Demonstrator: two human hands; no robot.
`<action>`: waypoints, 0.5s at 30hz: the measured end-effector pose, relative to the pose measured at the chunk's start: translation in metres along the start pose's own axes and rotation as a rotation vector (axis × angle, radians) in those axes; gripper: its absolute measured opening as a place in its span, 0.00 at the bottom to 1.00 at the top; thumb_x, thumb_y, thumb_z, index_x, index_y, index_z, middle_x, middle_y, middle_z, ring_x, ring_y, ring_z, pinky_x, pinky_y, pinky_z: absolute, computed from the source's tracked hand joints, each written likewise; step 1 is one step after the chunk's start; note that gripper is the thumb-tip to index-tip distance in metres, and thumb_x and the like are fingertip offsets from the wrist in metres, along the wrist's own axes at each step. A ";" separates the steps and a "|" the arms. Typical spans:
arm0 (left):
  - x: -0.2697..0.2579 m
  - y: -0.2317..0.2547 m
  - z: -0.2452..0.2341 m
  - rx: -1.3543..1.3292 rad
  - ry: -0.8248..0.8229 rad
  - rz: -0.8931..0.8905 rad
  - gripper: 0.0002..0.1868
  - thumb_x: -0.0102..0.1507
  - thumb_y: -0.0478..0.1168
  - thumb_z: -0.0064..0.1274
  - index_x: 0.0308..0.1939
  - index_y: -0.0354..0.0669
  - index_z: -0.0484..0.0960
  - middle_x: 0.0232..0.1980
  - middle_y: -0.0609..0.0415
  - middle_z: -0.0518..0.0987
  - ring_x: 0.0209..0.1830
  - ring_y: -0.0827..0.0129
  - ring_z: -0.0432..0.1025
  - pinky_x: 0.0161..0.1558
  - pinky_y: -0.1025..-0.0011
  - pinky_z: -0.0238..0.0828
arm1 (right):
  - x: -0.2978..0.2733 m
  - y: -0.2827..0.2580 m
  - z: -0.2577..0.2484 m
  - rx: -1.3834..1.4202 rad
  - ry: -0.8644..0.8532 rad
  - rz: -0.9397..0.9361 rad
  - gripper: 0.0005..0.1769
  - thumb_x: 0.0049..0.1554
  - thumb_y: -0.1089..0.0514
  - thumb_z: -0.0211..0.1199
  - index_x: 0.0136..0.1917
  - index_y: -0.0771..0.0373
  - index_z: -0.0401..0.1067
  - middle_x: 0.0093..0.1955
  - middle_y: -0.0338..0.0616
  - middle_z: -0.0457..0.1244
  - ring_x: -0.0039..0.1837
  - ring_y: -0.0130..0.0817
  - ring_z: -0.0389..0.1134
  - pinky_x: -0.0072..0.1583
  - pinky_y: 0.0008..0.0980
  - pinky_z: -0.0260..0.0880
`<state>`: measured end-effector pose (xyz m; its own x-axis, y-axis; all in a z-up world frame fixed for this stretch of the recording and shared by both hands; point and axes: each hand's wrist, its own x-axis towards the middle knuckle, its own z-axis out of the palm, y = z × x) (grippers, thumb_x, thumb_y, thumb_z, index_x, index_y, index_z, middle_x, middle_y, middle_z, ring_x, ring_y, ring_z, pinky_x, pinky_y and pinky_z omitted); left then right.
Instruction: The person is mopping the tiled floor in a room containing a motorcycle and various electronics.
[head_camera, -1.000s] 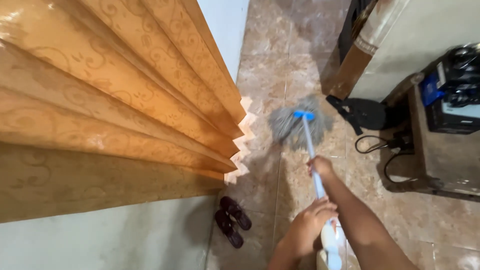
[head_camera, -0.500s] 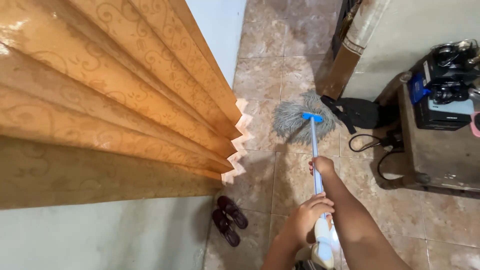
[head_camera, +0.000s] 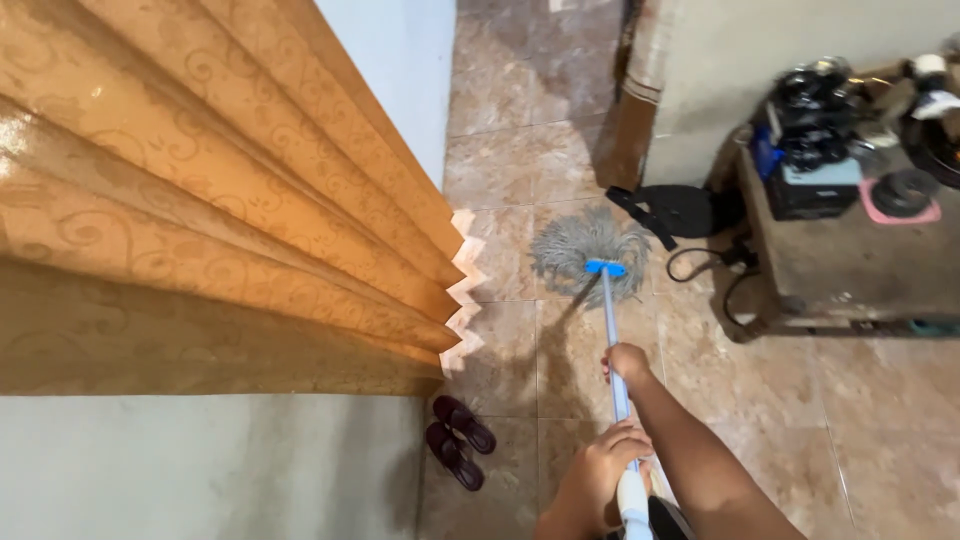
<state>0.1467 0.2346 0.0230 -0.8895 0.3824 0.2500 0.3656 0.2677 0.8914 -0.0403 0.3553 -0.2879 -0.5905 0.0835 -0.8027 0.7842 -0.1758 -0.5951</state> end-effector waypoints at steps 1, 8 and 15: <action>-0.009 0.008 0.000 -0.005 -0.011 0.006 0.09 0.63 0.32 0.54 0.47 0.33 0.80 0.53 0.41 0.81 0.65 0.48 0.74 0.67 0.59 0.73 | -0.008 0.010 -0.002 0.009 0.010 -0.002 0.08 0.59 0.63 0.53 0.45 0.70 0.69 0.34 0.51 0.63 0.29 0.37 0.61 0.31 0.39 0.64; -0.091 0.053 -0.014 0.027 -0.031 -0.054 0.08 0.63 0.33 0.54 0.45 0.35 0.81 0.50 0.41 0.82 0.57 0.49 0.77 0.63 0.60 0.75 | -0.082 0.085 0.006 0.068 -0.009 0.018 0.08 0.58 0.63 0.52 0.44 0.71 0.69 0.34 0.50 0.62 0.30 0.37 0.61 0.31 0.38 0.63; -0.163 0.103 -0.043 -0.032 -0.191 -0.072 0.10 0.62 0.34 0.56 0.46 0.32 0.82 0.50 0.40 0.82 0.61 0.47 0.75 0.63 0.59 0.71 | -0.160 0.165 0.003 0.197 0.024 0.047 0.07 0.56 0.67 0.50 0.45 0.74 0.66 0.34 0.54 0.62 0.30 0.39 0.62 0.31 0.38 0.64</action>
<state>0.3170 0.1617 0.0903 -0.8437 0.5249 0.1119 0.2915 0.2730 0.9168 0.1832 0.3098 -0.2573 -0.5475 0.0933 -0.8316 0.7570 -0.3684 -0.5397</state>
